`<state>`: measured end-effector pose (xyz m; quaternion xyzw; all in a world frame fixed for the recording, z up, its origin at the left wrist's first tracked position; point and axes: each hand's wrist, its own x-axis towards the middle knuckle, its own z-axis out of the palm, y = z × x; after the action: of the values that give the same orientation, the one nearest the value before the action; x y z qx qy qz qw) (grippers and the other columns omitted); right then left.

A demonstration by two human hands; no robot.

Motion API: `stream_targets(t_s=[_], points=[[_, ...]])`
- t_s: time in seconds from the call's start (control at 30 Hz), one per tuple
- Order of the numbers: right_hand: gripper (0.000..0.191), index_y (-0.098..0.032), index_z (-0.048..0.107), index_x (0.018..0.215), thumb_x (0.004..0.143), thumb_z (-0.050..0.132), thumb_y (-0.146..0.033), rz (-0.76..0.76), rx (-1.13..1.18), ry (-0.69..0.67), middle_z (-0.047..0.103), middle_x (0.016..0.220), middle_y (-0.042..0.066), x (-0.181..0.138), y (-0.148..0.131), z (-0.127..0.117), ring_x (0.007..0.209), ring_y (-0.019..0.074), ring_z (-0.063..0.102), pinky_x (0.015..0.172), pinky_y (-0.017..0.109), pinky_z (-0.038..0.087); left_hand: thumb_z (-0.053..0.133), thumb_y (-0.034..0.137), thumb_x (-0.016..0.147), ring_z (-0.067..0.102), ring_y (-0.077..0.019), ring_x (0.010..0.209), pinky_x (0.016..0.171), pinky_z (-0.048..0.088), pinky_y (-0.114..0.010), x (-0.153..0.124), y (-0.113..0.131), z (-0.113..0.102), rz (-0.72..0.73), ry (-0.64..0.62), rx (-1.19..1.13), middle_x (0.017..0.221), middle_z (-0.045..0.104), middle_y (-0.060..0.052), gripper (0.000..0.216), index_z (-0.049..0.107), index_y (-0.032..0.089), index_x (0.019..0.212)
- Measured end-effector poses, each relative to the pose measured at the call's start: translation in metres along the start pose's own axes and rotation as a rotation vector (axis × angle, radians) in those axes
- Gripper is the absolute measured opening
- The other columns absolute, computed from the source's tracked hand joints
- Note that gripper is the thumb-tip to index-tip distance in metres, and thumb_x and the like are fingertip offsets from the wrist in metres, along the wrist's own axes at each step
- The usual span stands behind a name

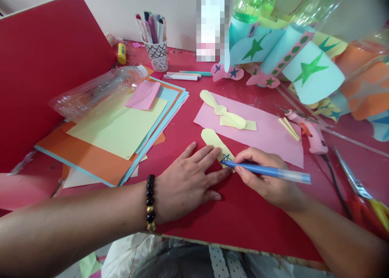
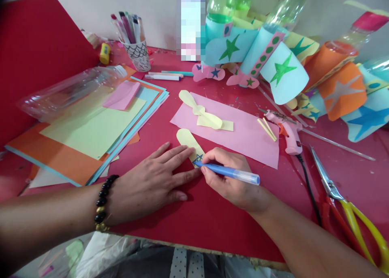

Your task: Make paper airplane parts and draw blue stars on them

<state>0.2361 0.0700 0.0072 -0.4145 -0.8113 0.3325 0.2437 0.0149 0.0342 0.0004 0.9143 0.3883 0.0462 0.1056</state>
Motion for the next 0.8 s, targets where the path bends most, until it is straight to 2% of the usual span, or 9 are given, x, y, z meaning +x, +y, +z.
stream_targets(t_s=[0.3, 0.8], points=[[0.001, -0.019, 0.06, 0.086, 0.086, 0.059, -0.019, 0.047, -0.036, 0.06, 0.058, 0.066, -0.004, -0.001, 0.002, -0.001, 0.049, 0.0077, 0.046, 0.047, 0.021, 0.037, 0.04, 0.054, 0.095, 0.03, -0.0305, 0.141, 0.113, 0.023, -0.055, 0.0, -0.001, 0.0, 0.012, 0.005, 0.017, 0.153, 0.034, -0.014, 0.054, 0.044, 0.029, 0.143], [0.006, -0.019, 0.059, 0.084, 0.087, 0.06, -0.024, 0.14, -0.018, 0.175, 0.054, 0.059, -0.003, -0.003, 0.013, -0.001, 0.049, 0.0101, 0.044, 0.045, 0.023, 0.035, 0.042, 0.053, 0.095, 0.03, -0.0307, 0.141, 0.113, 0.022, -0.055, 0.0, -0.001, -0.001, 0.005, -0.013, -0.003, 0.154, 0.032, -0.011, 0.052, 0.042, 0.032, 0.143]])
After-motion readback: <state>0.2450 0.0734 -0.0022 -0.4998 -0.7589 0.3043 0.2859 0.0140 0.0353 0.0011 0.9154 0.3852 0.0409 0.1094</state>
